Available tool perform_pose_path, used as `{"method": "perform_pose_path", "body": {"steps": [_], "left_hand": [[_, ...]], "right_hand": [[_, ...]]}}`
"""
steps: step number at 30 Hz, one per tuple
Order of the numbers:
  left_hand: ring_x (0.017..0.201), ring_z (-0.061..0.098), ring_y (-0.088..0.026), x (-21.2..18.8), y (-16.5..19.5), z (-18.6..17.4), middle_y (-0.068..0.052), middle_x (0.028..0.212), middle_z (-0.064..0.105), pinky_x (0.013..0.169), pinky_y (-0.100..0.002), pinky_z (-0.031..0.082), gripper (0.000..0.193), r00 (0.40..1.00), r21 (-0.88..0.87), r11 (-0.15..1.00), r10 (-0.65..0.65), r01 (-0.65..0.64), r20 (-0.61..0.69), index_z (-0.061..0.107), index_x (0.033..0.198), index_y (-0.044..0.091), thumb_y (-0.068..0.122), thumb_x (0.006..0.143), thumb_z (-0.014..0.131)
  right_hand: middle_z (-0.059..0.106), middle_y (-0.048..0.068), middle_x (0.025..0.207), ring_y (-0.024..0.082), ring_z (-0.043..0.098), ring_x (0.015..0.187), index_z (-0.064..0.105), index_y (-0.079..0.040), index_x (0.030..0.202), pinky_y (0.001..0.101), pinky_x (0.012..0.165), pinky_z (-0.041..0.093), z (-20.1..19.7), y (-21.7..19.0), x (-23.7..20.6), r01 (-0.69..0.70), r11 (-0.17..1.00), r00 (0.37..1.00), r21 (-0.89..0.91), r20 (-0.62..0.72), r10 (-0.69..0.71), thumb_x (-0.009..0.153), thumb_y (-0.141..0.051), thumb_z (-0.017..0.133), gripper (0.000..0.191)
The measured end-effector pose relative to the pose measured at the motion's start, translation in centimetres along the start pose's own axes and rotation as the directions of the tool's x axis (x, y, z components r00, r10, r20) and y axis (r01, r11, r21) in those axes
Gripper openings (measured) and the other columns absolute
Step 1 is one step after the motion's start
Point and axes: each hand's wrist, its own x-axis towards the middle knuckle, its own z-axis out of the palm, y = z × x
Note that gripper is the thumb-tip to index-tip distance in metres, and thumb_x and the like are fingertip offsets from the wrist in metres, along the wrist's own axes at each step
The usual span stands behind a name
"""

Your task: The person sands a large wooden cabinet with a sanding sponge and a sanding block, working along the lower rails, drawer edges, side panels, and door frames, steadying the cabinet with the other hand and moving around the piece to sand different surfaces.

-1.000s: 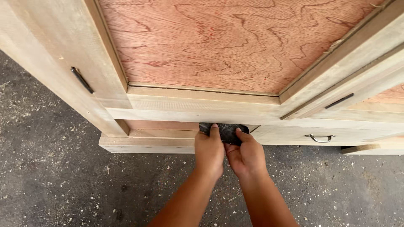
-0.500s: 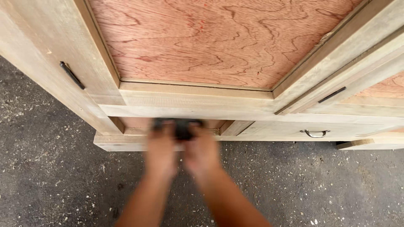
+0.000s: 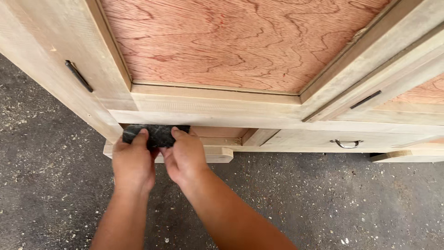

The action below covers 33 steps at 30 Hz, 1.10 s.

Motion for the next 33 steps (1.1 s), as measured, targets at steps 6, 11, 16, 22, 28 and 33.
{"method": "perform_pose_path", "body": {"steps": [6, 11, 16, 22, 28, 33], "left_hand": [[0.081, 0.063, -0.019, -1.2, -3.5, 2.0, -0.014, 0.099, 0.067, 0.067, -0.034, 0.054, 0.018, 0.985, 0.072, 0.983, 0.166, -0.169, 0.044, 0.061, 0.113, -0.007, 0.005, 0.101, 0.056], [0.076, 0.068, -0.023, -0.3, -3.4, 1.6, -0.015, 0.098, 0.068, 0.064, -0.038, 0.06, 0.023, 0.992, 0.08, 0.99, -0.116, 0.112, 0.047, 0.061, 0.112, -0.01, 0.006, 0.097, 0.056], [0.078, 0.068, -0.024, -0.1, -1.7, 3.2, -0.014, 0.099, 0.066, 0.061, -0.039, 0.062, 0.024, 0.984, 0.074, 0.992, -0.112, 0.102, 0.142, 0.061, 0.114, -0.007, 0.004, 0.093, 0.055], [0.082, 0.072, -0.021, -0.4, -1.0, 4.9, -0.013, 0.099, 0.07, 0.063, -0.036, 0.064, 0.028, 0.988, 0.089, 0.993, -0.09, 0.079, 0.126, 0.064, 0.112, -0.009, 0.003, 0.09, 0.05], [0.079, 0.067, -0.019, -0.6, -2.0, 4.8, -0.014, 0.098, 0.067, 0.062, -0.033, 0.06, 0.028, 0.99, 0.053, 0.997, -0.054, 0.047, 0.13, 0.064, 0.112, -0.009, 0.004, 0.091, 0.052], [0.072, 0.058, -0.02, -0.9, -2.2, 5.1, -0.015, 0.088, 0.066, 0.057, -0.036, 0.051, 0.026, 0.996, 0.197, 0.98, 0.005, -0.021, 0.084, 0.066, 0.108, -0.012, 0.003, 0.091, 0.053]], "right_hand": [[0.069, 0.021, 0.107, 0.032, 0.071, 0.092, 0.056, 0.011, 0.116, 0.0443, 0.084, 0.062, -2.7, -3.0, 0.3, 0.004, 0.998, 1.0, -0.059, 0.013, -0.003, 0.099, -0.003, 0.049, 0.023], [0.067, 0.018, 0.106, 0.031, 0.071, 0.088, 0.055, 0.004, 0.117, 0.0486, 0.08, 0.06, -4.9, -2.3, 1.9, -0.022, 0.992, 0.996, -0.122, -0.083, 0.012, 0.099, -0.003, 0.05, 0.021], [0.062, 0.018, 0.109, 0.029, 0.061, 0.086, 0.052, -0.002, 0.124, 0.0451, 0.073, 0.048, -4.8, -4.5, 3.2, 0.023, 0.953, 0.993, -0.302, -0.099, -0.055, 0.103, -0.007, 0.052, 0.021], [0.061, 0.019, 0.125, 0.034, 0.068, 0.107, 0.054, 0.001, 0.126, 0.0515, 0.09, 0.061, -3.7, -5.6, 2.6, 0.005, 1.0, 0.997, -0.006, -0.075, -0.006, 0.094, 0.004, 0.04, 0.034], [0.058, 0.018, 0.129, 0.035, 0.064, 0.111, 0.048, -0.003, 0.134, 0.0508, 0.096, 0.056, -3.2, -6.0, 1.8, 0.037, 0.995, 0.997, -0.092, -0.066, -0.044, 0.094, 0.005, 0.042, 0.042], [0.056, 0.022, 0.127, 0.037, 0.063, 0.11, 0.046, 0.006, 0.132, 0.0534, 0.096, 0.057, -3.3, -6.5, 1.0, 0.042, 0.997, 0.996, -0.063, -0.078, -0.047, 0.095, 0.005, 0.043, 0.037]]}}
